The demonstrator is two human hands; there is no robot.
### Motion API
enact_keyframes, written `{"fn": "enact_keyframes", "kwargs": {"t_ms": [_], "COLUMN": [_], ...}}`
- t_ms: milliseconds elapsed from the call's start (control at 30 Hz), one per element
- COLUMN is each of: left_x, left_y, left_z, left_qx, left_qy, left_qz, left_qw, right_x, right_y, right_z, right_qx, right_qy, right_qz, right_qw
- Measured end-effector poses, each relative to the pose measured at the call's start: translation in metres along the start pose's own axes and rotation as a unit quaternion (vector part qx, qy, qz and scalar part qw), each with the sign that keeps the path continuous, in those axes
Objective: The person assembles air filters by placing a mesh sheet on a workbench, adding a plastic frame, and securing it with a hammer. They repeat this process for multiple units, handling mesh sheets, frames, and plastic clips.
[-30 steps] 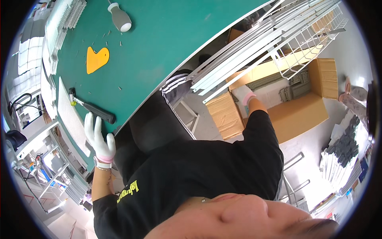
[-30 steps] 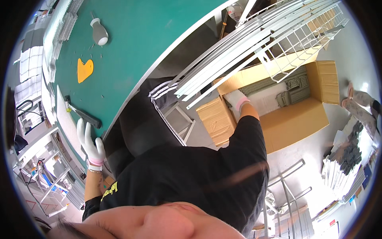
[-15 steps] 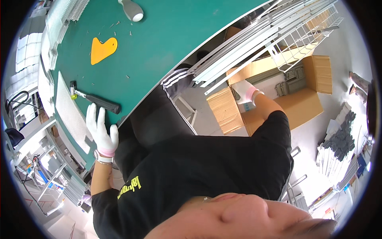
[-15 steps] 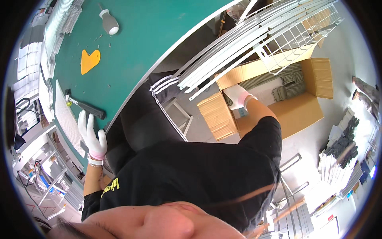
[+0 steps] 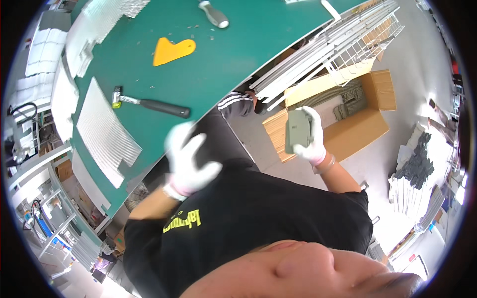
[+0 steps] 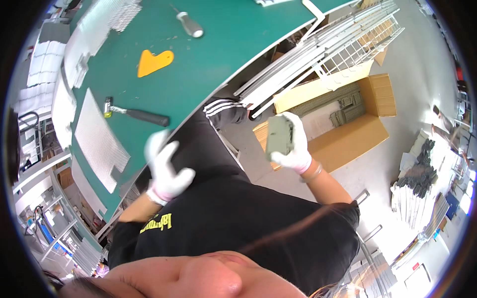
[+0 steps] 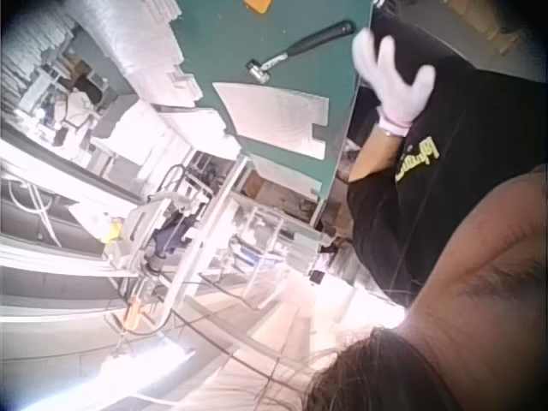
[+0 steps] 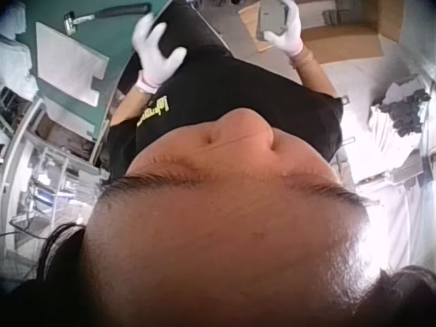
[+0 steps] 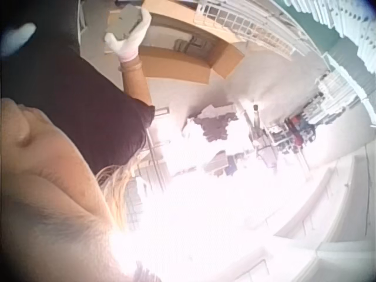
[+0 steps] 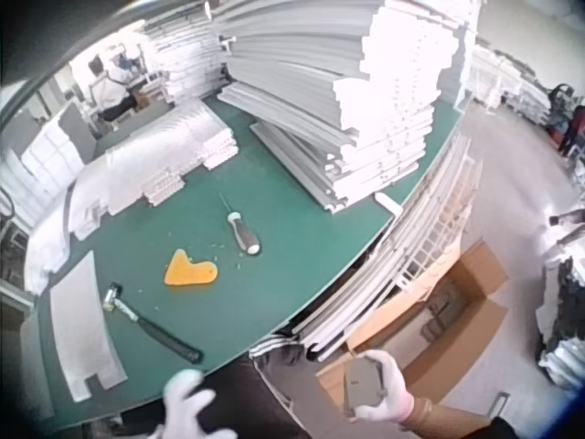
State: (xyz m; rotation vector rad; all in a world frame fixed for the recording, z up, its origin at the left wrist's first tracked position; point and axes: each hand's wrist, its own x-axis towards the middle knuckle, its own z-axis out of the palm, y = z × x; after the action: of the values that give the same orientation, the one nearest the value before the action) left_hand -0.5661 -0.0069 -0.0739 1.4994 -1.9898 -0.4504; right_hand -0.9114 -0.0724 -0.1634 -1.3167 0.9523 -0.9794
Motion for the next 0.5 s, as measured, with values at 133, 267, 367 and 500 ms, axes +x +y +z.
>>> {"fn": "enact_keyframes", "kwargs": {"t_ms": [133, 267, 367, 500], "left_x": [0.010, 0.020, 0.018, 0.026], "left_y": [0.027, 0.023, 0.014, 0.006], "left_z": [0.055, 0.020, -0.009, -0.025], "left_qx": [-0.702, -0.724, -0.673, -0.568], "left_qy": [-0.201, -0.081, 0.059, 0.193], "left_qz": [-0.306, -0.258, -0.220, -0.134], "left_qw": [0.611, 0.634, 0.704, 0.789], "right_x": [0.042, 0.074, 0.083, 0.120], "right_y": [-0.074, -0.108, -0.120, -0.144], "right_z": [0.074, 0.124, 0.146, 0.183], "right_qx": [-0.118, -0.245, -0.115, -0.137], "right_qy": [-0.171, -0.219, -0.244, -0.314], "right_qz": [-0.277, -0.347, -0.099, -0.128], "right_qw": [0.938, 0.879, 0.958, 0.931]}}
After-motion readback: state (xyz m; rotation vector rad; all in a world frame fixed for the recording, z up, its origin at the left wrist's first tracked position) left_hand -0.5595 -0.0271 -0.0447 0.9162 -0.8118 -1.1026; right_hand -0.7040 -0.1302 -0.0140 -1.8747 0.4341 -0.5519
